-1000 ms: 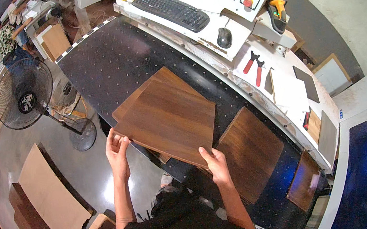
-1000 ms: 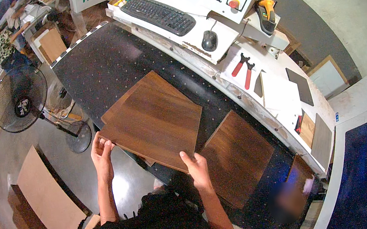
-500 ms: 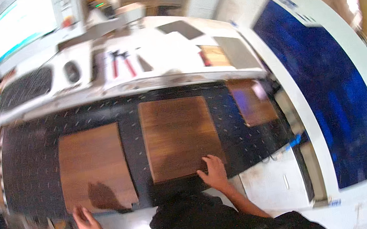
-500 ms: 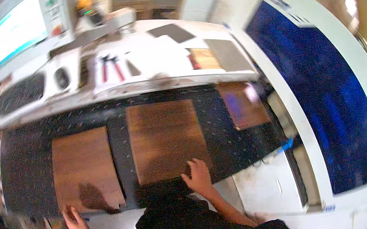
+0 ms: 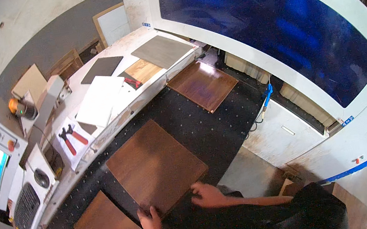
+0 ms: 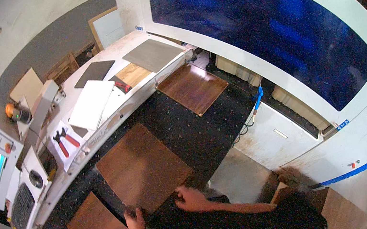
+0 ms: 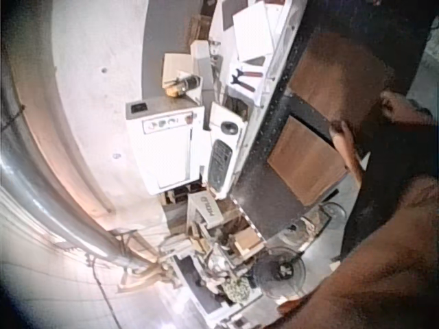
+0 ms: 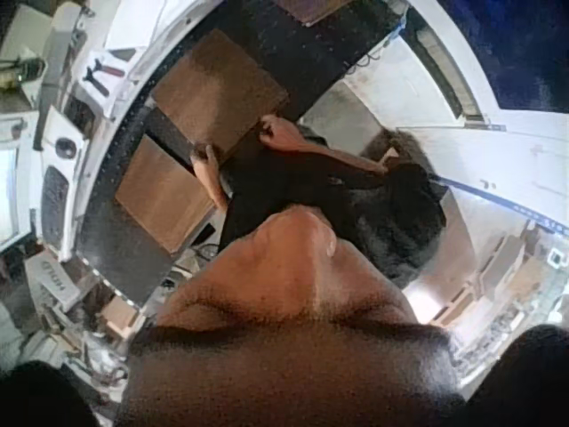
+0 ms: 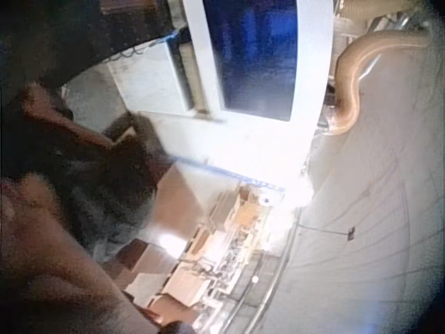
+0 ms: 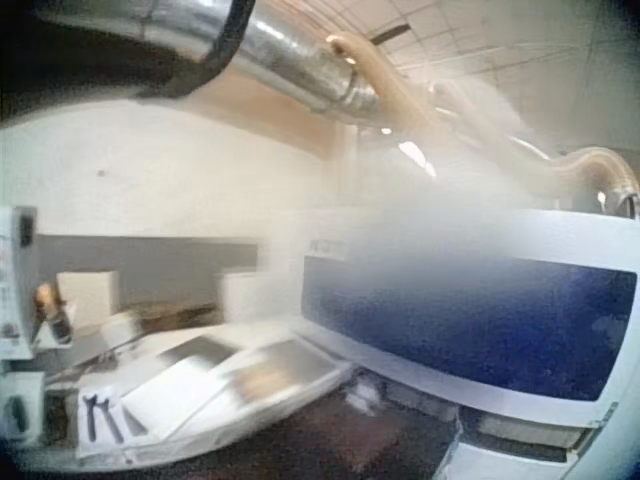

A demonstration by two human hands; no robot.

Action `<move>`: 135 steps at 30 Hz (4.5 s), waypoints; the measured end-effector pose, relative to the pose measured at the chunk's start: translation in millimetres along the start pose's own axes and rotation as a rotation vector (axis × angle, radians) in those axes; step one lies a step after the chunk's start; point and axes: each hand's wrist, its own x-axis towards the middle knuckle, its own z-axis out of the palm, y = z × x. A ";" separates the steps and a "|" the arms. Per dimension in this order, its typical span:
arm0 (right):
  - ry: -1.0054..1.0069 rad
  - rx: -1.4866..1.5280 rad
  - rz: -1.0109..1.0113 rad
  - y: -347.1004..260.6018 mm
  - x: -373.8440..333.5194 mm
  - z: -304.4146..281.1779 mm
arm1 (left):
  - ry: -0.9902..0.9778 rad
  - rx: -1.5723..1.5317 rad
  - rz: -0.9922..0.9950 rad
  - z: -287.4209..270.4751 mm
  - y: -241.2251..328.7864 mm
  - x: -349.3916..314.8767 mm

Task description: The person picks up wood panels from a stack, places them on a perforated sorting table, uses a handheld air nozzle to blow air onto the machinery and panels, and then restacks the panels into a new pile.

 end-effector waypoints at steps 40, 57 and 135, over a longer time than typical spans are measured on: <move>0.672 0.084 -0.184 230.8 202.4 -567.6 | -0.464 -0.621 0.066 353.8 339.5 79.9; 0.918 -0.368 0.208 216.4 236.6 -459.9 | -0.176 0.252 0.464 472.5 352.9 137.3; 1.411 -0.751 -0.154 271.8 335.3 -561.3 | -0.295 -0.255 0.281 533.0 518.0 189.4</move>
